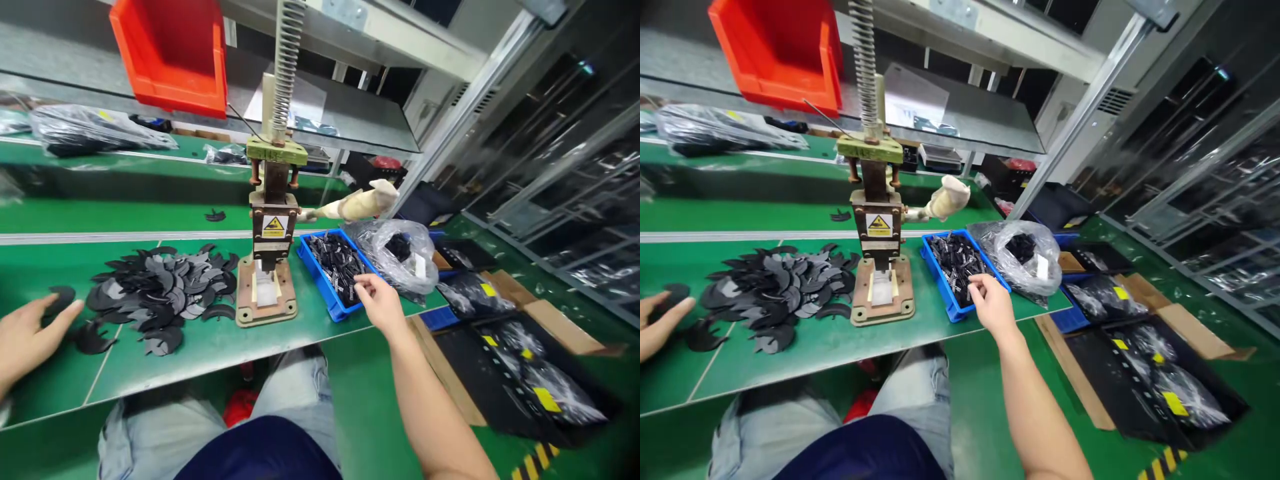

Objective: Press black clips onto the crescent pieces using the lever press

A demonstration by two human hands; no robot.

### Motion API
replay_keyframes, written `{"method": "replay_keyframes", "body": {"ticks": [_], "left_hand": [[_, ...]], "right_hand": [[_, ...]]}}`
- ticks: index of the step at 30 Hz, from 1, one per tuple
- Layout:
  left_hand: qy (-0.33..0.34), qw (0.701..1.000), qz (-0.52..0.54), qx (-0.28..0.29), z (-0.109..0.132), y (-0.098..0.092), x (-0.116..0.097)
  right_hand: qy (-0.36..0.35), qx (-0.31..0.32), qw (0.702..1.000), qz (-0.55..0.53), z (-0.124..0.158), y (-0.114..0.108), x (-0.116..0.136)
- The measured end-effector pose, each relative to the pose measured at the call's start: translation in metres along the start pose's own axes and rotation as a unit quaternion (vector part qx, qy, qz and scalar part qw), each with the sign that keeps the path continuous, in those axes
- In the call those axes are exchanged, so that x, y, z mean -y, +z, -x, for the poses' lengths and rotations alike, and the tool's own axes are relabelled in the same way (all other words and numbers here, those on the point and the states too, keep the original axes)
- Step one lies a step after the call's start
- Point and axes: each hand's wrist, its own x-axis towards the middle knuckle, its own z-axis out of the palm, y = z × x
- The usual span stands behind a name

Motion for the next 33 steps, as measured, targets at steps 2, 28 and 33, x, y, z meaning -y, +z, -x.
{"method": "replay_keyframes", "body": {"ticks": [2, 28, 33], "left_hand": [[-0.048, 0.999, 0.013, -0.02, 0.008, 0.014, -0.014], [0.145, 0.945, 0.114, -0.27, 0.1, 0.01, -0.216], [0.271, 0.906, 0.252, -0.204, 0.11, -0.014, -0.289]], "right_hand": [[0.007, -0.003, 0.999, 0.039, -0.017, 0.002, -0.006], [-0.03, -0.205, 0.978, -0.023, -0.044, 0.024, -0.006], [0.046, -0.023, 0.895, -0.443, 0.014, 0.079, 0.068]]}}
